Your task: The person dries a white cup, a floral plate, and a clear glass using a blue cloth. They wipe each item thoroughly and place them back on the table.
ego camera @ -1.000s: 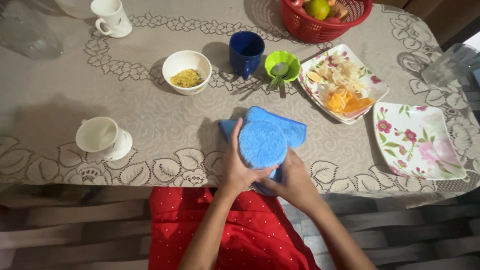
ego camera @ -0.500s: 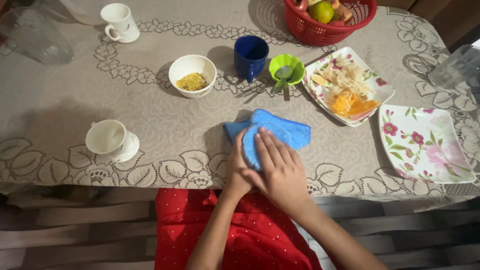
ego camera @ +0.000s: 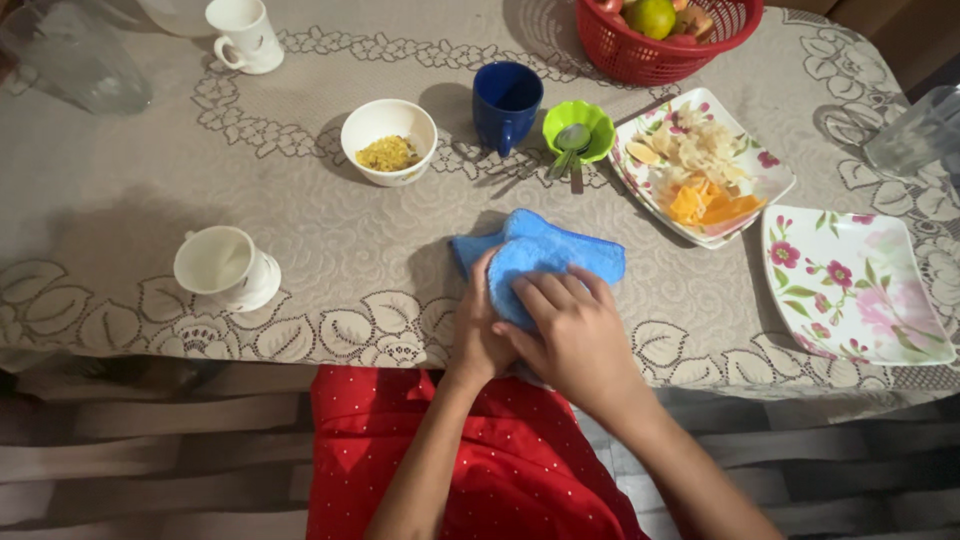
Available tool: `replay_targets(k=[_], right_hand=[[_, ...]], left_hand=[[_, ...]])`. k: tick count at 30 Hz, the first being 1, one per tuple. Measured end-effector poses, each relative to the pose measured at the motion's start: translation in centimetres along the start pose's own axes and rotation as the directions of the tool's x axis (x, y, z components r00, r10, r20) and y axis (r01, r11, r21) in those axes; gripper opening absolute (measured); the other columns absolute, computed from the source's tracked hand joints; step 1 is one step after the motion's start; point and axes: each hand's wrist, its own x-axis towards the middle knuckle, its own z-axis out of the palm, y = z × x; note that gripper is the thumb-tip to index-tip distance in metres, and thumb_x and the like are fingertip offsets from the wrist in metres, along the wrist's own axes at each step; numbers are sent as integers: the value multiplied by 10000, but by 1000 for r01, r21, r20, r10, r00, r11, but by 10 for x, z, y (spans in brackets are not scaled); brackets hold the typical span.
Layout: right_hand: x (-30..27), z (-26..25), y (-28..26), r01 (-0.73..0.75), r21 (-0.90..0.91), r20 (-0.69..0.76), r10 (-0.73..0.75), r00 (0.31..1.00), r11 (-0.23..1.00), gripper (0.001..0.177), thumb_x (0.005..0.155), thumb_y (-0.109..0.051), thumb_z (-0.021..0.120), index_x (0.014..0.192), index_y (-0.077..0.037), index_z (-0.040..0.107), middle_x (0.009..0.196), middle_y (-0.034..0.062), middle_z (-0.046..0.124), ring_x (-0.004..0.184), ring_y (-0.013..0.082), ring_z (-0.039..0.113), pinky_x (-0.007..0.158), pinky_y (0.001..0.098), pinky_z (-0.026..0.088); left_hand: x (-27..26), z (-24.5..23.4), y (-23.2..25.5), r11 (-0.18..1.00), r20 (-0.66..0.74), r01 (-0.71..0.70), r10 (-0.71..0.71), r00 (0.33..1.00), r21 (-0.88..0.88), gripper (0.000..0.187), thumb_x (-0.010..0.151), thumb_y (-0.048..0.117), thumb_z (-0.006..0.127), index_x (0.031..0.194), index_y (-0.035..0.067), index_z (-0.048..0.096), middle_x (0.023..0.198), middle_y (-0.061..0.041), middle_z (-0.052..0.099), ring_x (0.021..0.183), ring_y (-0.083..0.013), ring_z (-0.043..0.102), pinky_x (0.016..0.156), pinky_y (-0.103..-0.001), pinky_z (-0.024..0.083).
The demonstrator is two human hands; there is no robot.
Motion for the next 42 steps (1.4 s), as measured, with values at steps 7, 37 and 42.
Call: replay_targets(k=[7,37,42], right_hand=[[22,-11,-5,-12,64,314,-8,949,998,643,857,-604,682,1027,14,726,832,213,732,851,385,718,1027,489,439],[86,-77,61,6,243,171,-49,984,970,667,909,-571,700,1272,-13,655,1194,205,711,1056,343,713,883,485,562],[86,-55,61,-193,-212,463,272,843,958,433,889,-462,725,1172,-136,698,1012,159,751,944,344,724,806,483,564]], left_hand=[[-4,-41,31,957,143,-280,267,953,80,1031,733,59,829,1598,86,269,1561,-233,433,1433,-427,457,1195,-483,402],[-14,-18,14,943,4,-77,80,997,324,516,616,321,905,1006,65,683,987,-137,713,891,-367,689,793,-487,537],[-13,-22,20,911,-18,-162,182,983,379,523,587,345,912,983,74,702,966,-127,717,914,-365,683,832,-500,526]])
